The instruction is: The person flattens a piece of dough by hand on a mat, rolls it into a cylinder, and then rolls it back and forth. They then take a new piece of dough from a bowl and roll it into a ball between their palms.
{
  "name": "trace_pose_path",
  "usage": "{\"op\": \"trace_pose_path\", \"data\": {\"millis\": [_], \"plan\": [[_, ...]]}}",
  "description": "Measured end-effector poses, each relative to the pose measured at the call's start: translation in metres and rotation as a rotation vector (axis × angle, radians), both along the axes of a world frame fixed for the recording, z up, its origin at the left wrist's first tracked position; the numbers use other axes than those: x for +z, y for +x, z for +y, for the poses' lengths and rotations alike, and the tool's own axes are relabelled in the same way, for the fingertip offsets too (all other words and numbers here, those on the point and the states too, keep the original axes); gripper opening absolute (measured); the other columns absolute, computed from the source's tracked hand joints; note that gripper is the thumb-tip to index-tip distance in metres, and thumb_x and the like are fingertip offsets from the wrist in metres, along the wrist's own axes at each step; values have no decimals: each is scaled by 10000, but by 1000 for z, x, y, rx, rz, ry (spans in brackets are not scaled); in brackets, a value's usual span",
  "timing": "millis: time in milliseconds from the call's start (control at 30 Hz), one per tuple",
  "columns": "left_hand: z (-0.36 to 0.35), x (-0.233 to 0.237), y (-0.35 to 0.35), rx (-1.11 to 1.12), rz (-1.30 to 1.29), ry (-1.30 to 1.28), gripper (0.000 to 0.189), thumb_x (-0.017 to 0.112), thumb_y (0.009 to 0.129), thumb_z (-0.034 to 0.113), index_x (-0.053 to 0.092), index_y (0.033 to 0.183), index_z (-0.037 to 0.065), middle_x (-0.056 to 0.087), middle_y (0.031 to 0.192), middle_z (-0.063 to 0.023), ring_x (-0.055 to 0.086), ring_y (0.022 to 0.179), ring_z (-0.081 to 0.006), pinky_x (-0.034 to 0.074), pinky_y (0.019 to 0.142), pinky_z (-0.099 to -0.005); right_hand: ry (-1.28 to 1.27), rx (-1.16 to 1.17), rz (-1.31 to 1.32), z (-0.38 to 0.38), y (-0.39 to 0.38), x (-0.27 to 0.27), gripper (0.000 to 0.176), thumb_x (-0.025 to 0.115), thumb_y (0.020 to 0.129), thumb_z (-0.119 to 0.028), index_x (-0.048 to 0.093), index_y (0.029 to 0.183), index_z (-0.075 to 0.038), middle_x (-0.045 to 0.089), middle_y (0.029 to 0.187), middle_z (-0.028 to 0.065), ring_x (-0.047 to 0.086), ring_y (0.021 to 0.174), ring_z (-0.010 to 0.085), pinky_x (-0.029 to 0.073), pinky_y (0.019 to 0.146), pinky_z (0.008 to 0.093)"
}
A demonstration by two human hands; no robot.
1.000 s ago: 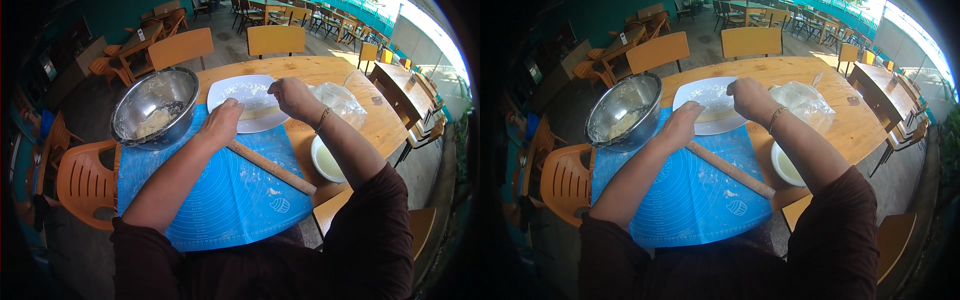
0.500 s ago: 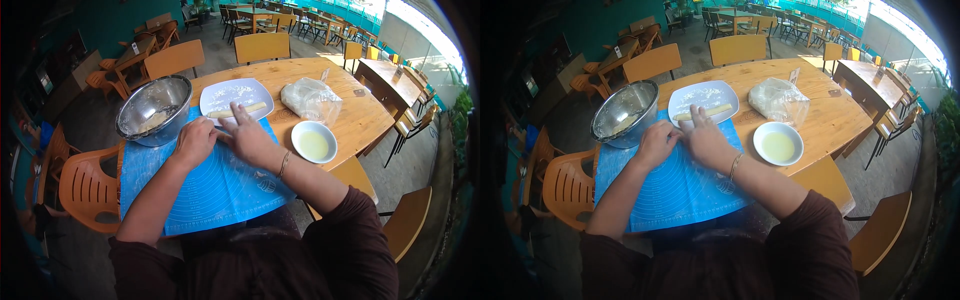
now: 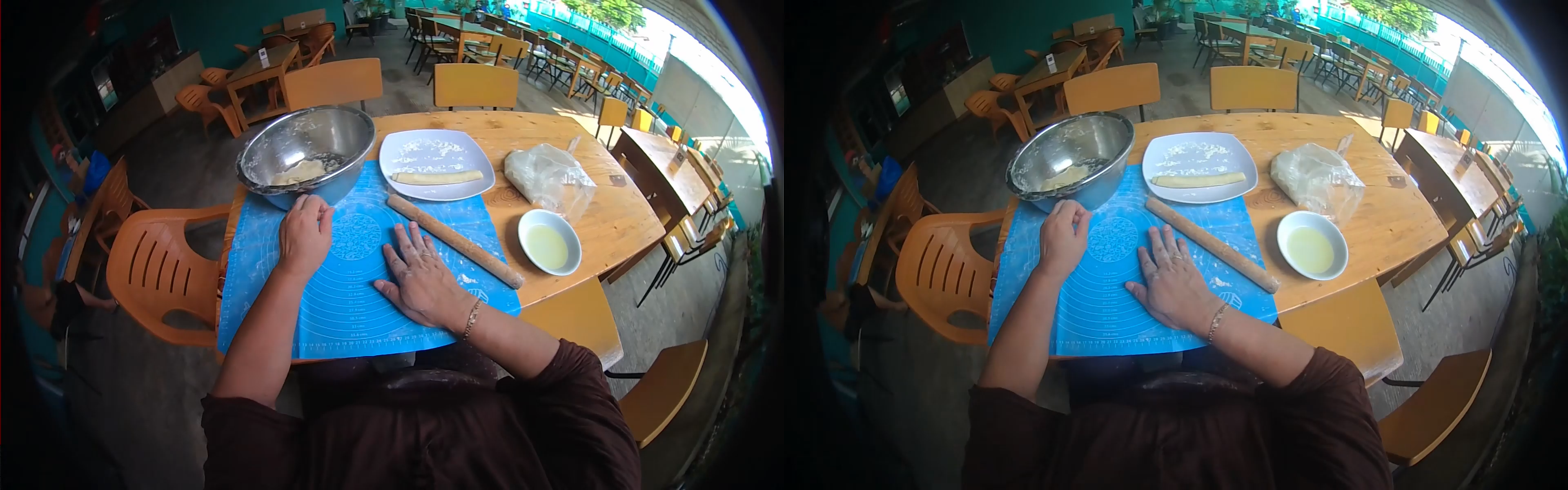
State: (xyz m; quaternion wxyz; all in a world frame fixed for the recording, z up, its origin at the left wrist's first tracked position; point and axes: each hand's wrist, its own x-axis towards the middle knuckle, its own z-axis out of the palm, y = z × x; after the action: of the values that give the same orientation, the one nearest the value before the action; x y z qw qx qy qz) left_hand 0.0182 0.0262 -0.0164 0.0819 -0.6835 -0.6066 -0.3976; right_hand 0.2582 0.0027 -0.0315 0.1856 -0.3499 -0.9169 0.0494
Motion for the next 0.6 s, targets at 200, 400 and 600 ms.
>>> {"op": "trace_pose_path", "data": {"millis": [200,400,600], "plan": [[1,2,-1,-64,-164,128,72,689,883,43,642,925,10,658,864,-110,641,703,-229,513,639,-334,14,-38,266,16,10,25,457,589,989,-289,603,1281,62,389,1483,341,343,1416,493,319,1167,502],[-7,6,-1,-98,-208,99,179,704,916,123,633,805,1,634,702,-108,608,602,-217,463,569,-338,-26,29,304,41,13,39,213,673,876,-40,684,1085,0,691,955,196,666,901,380,527,812,436],[-12,21,-6,-71,-304,130,270,645,971,186,596,776,6,611,668,-105,593,591,-218,443,550,-360,-79,146,45,55,11,56,310,703,870,-97,681,1166,-8,682,1071,215,661,992,381,539,868,412]]}}
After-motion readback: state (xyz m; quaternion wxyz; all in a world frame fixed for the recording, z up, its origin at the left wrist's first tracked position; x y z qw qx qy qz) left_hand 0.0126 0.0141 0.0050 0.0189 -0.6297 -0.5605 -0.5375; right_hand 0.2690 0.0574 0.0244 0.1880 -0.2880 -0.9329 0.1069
